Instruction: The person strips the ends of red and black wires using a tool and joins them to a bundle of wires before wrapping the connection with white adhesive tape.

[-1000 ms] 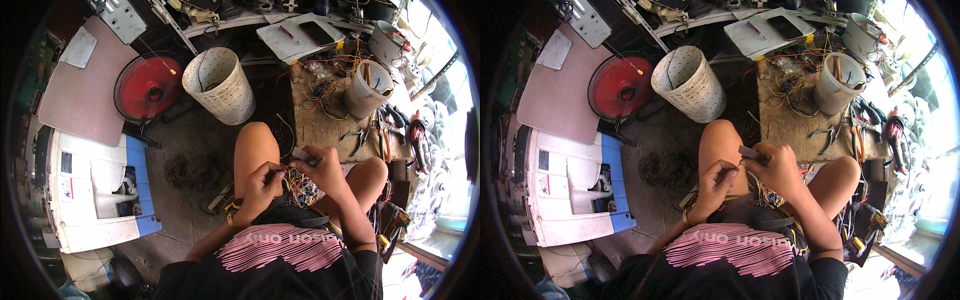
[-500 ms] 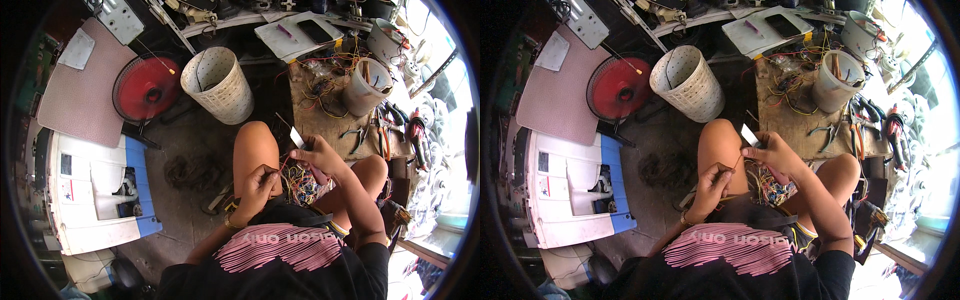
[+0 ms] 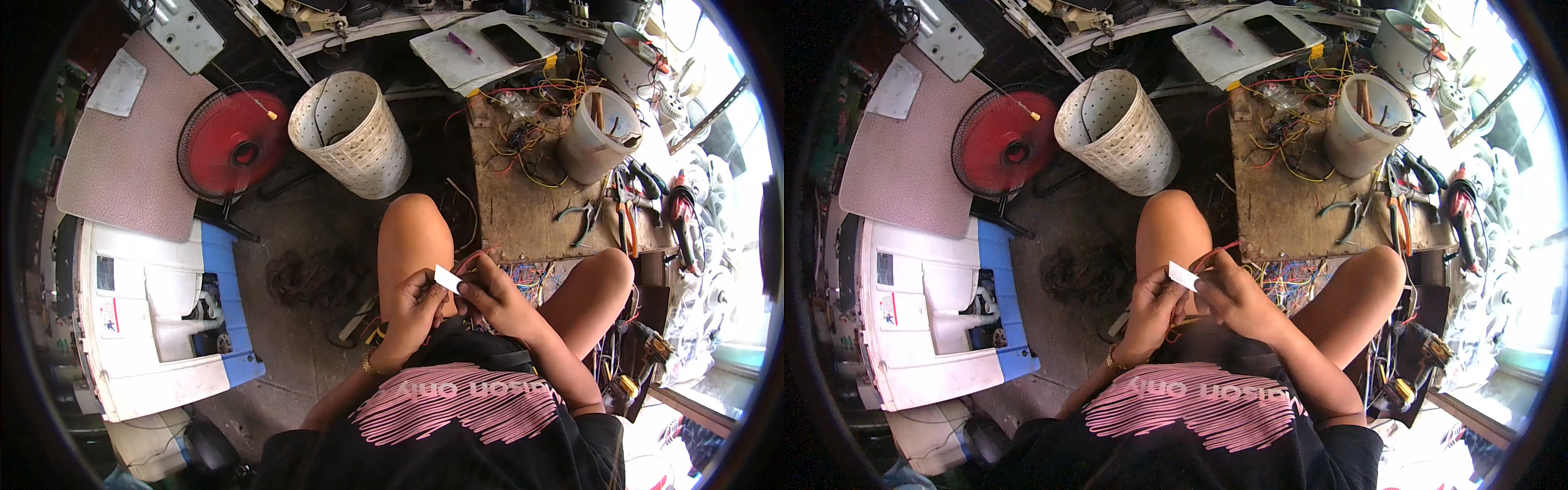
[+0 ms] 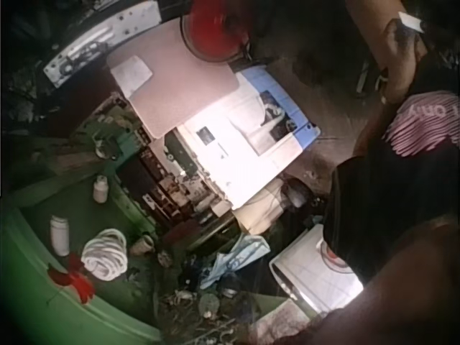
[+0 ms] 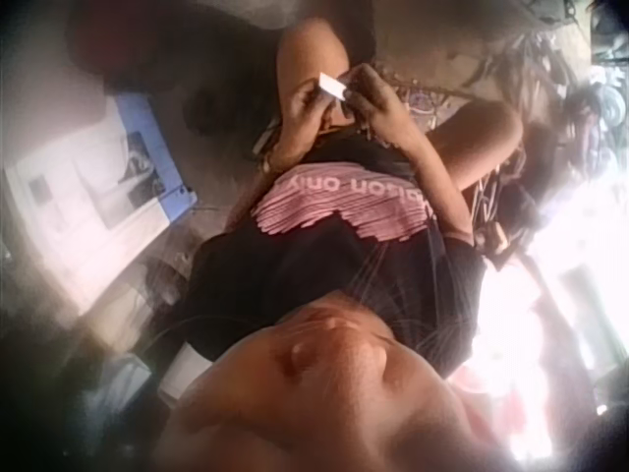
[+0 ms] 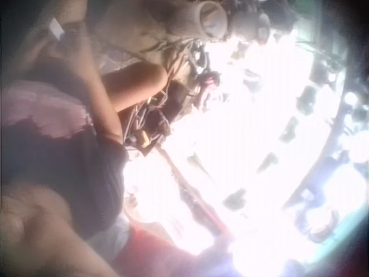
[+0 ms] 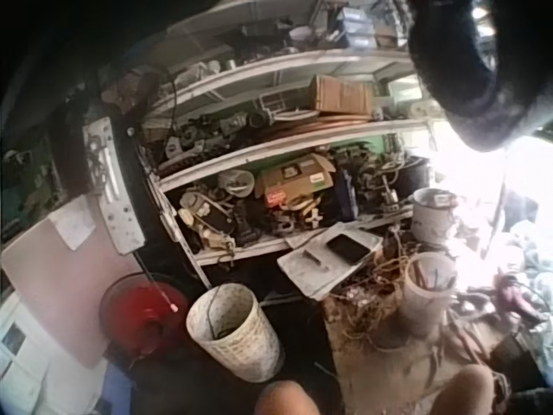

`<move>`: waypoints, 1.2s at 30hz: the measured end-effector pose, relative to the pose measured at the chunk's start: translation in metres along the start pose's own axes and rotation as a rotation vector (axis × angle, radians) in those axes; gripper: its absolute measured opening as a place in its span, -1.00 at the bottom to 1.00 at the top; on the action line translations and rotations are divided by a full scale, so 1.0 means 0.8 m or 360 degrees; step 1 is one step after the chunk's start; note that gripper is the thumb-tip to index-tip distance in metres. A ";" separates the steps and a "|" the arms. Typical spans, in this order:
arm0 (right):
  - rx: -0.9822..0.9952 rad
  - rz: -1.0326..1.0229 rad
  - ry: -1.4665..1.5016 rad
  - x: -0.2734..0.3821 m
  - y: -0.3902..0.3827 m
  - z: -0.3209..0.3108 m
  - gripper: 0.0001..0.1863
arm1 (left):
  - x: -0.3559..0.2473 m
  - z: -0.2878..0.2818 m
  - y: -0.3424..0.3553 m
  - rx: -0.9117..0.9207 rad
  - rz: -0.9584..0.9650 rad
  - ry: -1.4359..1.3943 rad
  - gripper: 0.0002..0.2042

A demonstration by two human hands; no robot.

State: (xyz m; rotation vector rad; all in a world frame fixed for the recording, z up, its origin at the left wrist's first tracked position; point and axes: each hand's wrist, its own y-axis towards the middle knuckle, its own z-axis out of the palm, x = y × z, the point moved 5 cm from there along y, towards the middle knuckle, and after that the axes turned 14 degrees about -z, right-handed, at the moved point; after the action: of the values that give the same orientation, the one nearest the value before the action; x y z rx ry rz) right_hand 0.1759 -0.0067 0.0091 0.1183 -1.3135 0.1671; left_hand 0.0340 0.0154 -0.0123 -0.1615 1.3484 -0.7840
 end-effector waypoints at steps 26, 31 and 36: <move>0.0138 -0.0191 -0.0459 0.010 0.003 0.002 -0.77 | 0.002 -0.001 -0.013 0.0041 0.0032 -0.0052 -0.89; 0.0131 -0.0224 -0.0454 0.008 0.001 0.001 -0.78 | 0.006 0.001 -0.012 0.0093 -0.0023 -0.0099 -0.90; 0.0126 -0.0223 -0.0496 0.009 0.001 0.000 -0.78 | 0.006 0.003 -0.013 0.0086 -0.0050 -0.0121 -0.89</move>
State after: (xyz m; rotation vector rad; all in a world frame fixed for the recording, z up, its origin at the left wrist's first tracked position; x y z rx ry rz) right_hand 0.1780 -0.0057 0.0160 0.3130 -1.6033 0.0826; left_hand 0.0321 0.0044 -0.0099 -0.1686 1.2543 -0.8323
